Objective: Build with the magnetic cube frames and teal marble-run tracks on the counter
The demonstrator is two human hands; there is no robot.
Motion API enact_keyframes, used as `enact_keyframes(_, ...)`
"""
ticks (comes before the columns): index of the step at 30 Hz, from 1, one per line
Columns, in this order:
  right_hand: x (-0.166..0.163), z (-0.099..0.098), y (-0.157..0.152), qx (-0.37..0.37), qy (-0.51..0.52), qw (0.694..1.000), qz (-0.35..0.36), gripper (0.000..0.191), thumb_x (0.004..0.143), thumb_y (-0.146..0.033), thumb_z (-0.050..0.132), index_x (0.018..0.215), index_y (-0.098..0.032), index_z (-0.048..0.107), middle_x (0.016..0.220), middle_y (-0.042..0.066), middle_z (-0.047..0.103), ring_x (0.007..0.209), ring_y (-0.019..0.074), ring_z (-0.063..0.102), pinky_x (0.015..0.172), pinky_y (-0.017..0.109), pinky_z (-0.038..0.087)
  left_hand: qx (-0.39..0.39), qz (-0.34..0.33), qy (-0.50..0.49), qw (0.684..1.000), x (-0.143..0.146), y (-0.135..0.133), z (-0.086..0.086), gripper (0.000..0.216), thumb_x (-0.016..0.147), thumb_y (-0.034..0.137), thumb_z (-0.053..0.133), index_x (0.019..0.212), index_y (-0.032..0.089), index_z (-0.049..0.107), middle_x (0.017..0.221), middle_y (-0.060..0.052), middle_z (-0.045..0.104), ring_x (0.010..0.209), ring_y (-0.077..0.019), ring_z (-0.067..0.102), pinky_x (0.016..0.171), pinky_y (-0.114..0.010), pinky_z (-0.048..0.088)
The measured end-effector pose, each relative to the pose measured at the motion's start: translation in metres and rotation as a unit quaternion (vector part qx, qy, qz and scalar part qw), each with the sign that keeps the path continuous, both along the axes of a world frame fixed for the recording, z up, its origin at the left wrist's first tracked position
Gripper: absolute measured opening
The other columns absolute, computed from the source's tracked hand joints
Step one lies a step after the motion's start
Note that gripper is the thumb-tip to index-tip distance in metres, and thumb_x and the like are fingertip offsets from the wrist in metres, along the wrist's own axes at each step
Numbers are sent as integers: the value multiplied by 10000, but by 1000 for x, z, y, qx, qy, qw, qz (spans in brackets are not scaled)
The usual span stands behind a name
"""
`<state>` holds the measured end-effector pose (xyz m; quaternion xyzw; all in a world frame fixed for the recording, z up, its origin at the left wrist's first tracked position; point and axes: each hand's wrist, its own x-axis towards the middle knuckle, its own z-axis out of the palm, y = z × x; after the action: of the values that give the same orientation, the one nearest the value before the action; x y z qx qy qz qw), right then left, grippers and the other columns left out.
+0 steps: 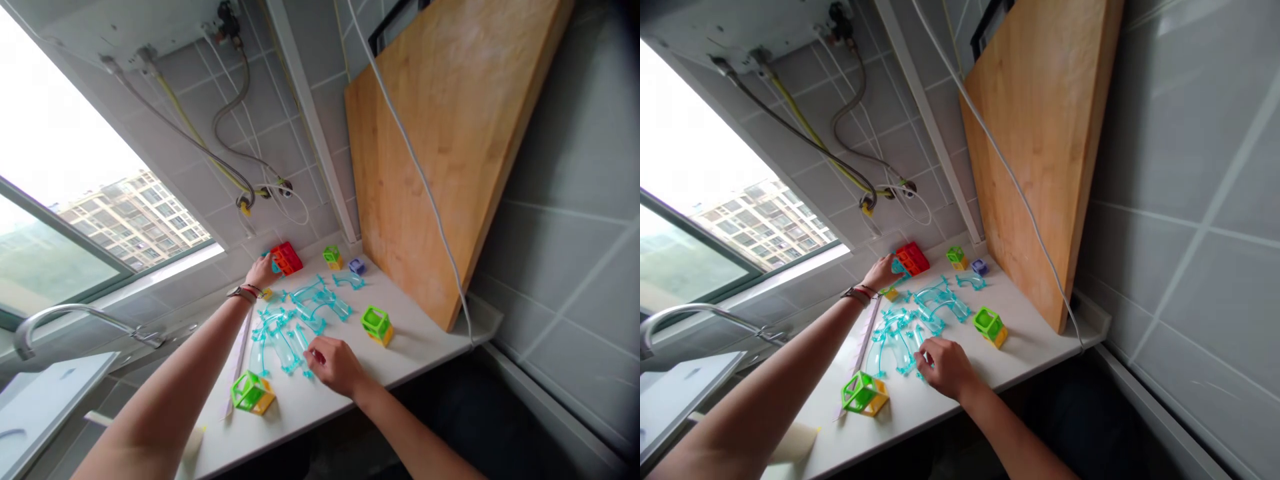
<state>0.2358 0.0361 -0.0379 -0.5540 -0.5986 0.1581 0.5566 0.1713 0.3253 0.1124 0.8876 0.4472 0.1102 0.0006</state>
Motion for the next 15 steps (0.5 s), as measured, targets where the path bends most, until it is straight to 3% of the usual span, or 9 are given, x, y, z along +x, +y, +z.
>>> enact_keyframes(7, 6, 3, -1, -155, -17, 986, -57, 211, 980, -288, 589, 796, -217, 663, 758, 26, 739, 693, 179, 671, 633, 277, 340, 24, 30, 117, 992, 22, 58, -13, 445, 977, 357, 669, 1380, 191, 580, 1404, -123, 596, 1213, -297, 625, 1002, -531, 544)
enact_keyframes(15, 2, 1, 3, -164, -42, 983, -74, 187, 969, -284, 594, 806, -225, 665, 792, 37, 763, 713, 202, 704, 609, 293, 329, 39, 55, 156, 986, 34, 85, -28, 509, 949, 407, 681, 1386, 181, 552, 1420, -140, 574, 1231, -313, 601, 1006, -522, 516)
